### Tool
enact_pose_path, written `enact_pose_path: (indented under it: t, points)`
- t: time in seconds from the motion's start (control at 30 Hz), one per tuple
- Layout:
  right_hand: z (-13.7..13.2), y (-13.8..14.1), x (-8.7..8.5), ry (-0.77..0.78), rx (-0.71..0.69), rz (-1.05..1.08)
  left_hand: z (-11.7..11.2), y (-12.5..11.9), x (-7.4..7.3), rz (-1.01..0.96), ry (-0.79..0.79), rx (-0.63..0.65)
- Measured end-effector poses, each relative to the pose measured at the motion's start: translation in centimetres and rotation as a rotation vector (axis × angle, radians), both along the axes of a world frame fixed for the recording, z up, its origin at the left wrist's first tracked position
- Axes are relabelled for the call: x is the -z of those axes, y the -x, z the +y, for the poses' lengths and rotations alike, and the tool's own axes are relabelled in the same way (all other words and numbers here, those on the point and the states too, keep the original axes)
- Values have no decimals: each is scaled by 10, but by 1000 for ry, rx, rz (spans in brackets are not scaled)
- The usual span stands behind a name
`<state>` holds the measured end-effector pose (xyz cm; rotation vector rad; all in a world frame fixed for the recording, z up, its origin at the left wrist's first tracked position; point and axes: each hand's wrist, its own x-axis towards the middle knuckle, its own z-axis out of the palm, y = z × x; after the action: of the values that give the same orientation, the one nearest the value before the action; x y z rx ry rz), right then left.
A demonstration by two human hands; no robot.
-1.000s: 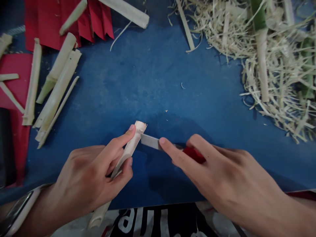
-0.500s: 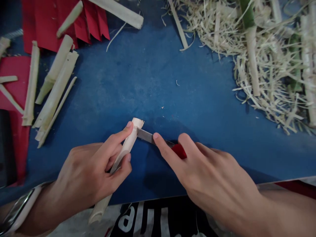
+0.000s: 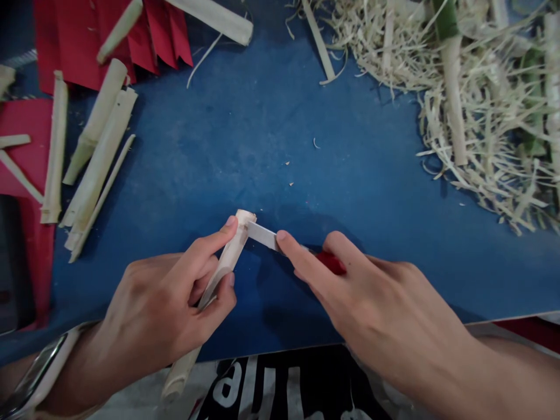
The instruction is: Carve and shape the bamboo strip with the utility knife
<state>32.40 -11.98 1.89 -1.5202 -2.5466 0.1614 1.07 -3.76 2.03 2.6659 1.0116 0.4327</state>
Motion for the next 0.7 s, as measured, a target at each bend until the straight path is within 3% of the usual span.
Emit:
enact_pose_path:
  t: [0.33, 0.7]
  points:
    - [-5, 23, -13, -13, -20, -32, 0, 0, 2, 1, -22, 2]
    - [-11, 36, -11, -92, 57, -141, 1, 6, 4, 28, -65, 24]
